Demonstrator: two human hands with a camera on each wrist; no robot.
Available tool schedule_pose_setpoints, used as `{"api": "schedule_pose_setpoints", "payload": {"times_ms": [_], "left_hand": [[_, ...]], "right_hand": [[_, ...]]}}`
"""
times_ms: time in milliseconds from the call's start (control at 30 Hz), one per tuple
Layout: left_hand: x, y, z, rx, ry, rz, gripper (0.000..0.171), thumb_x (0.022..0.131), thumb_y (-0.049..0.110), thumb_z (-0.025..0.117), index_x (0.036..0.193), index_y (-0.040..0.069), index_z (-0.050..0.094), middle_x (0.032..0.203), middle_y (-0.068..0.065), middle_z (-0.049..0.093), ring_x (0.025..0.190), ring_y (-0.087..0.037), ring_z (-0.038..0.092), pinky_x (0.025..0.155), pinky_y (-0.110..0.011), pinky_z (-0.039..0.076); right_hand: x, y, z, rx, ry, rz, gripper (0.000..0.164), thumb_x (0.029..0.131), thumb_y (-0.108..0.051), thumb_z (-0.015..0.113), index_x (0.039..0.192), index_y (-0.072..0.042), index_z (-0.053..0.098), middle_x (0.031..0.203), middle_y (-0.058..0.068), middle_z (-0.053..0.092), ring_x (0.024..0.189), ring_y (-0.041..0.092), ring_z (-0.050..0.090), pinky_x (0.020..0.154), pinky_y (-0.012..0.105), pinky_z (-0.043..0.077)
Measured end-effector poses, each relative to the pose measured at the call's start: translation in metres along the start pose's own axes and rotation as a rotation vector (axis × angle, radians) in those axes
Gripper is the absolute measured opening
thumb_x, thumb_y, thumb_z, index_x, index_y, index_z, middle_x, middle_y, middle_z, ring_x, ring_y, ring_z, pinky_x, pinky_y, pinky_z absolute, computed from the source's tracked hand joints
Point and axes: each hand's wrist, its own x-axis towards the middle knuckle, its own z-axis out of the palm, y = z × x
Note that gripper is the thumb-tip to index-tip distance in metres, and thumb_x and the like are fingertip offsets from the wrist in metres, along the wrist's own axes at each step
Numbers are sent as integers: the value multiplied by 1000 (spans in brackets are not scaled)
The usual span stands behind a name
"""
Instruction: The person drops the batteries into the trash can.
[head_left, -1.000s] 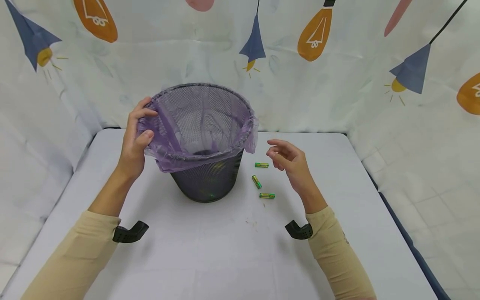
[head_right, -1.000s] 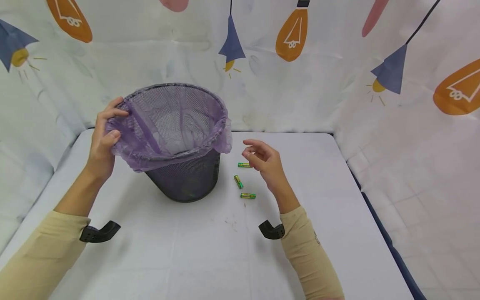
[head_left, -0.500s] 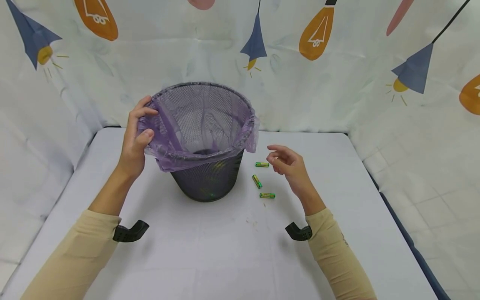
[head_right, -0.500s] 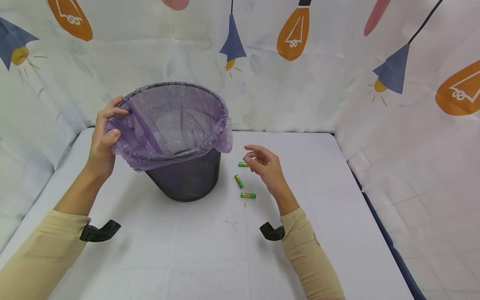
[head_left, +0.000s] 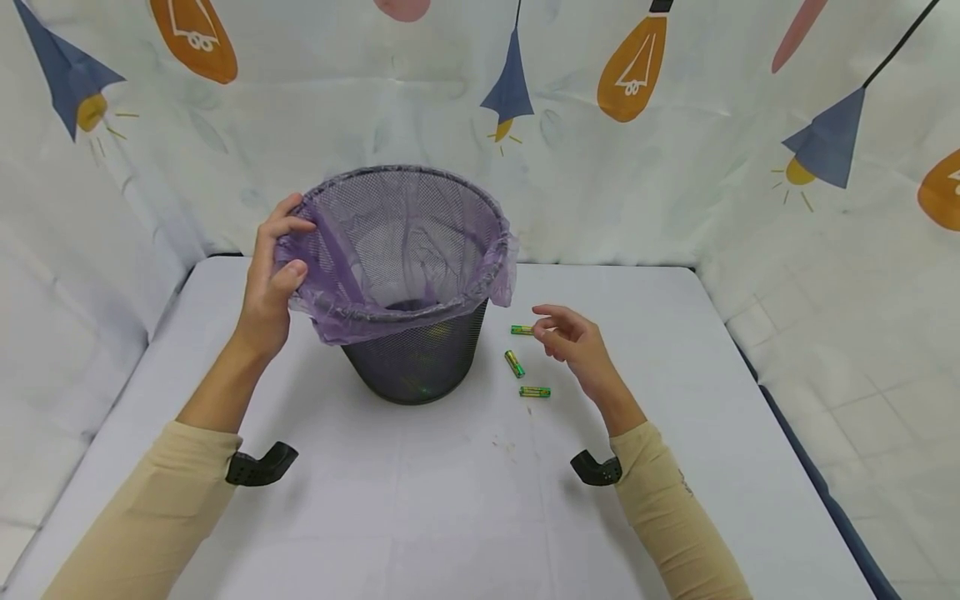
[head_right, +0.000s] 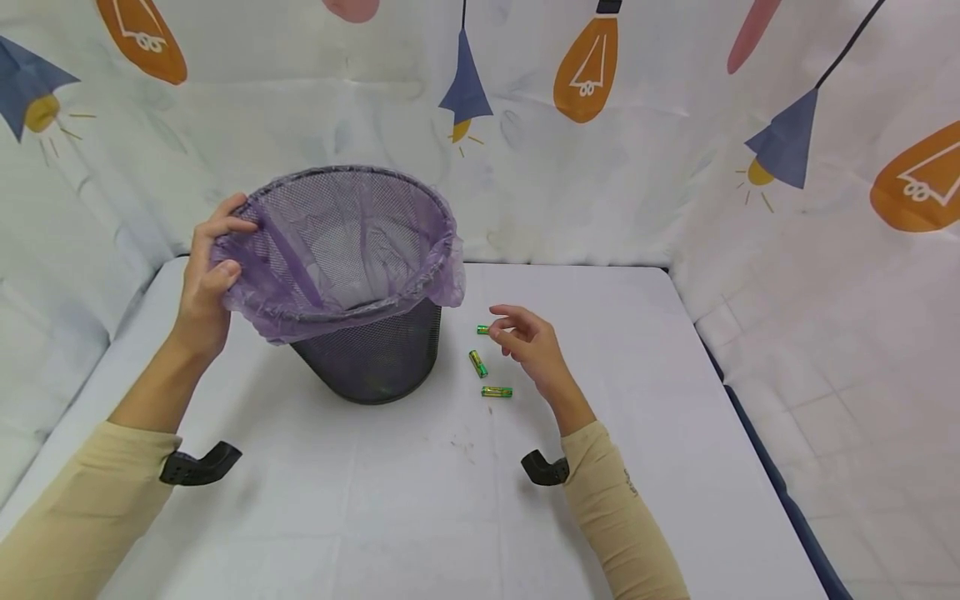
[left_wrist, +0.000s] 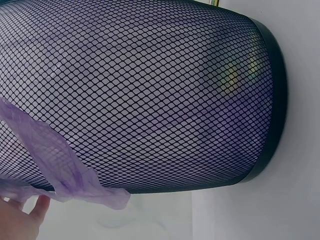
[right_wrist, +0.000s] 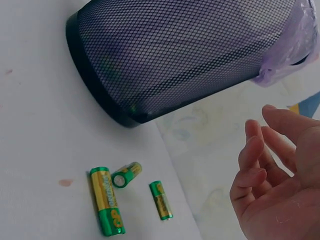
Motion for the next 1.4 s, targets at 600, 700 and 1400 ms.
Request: {"api": "schedule_pose_setpoints", "payload": {"times_ms": [600,700,1400], "left_hand": [[-1,0,0,-19,1,-6,42,84,21,50,124,9,53,157,-14,25,147,-24,17,116,-36,7],[-1,1,0,-22,1,-6,42,84,21,51,124,9,53,157,-14,25,147,-24,17,116,-36,7],[0,2,1,-40,-1,-13,43,83,20,50,124,7,53,157,-13,24,147,-25,17,116,-37,7]], "right_hand": [[11,36,-4,-148,-117,115,46,91,-19,65,135,-10,54,110,15,66,81,36,56,64,28,41],[12,39,-3,-172,-159,118,47,91,-20,65,136,-9,54,108,14,66,84,40,56,64,29,41],[22,67,-3,-309,-275,131,51,86,-12,71,134,-8,55,98,12,66,74,18,56,68,26,47]]}}
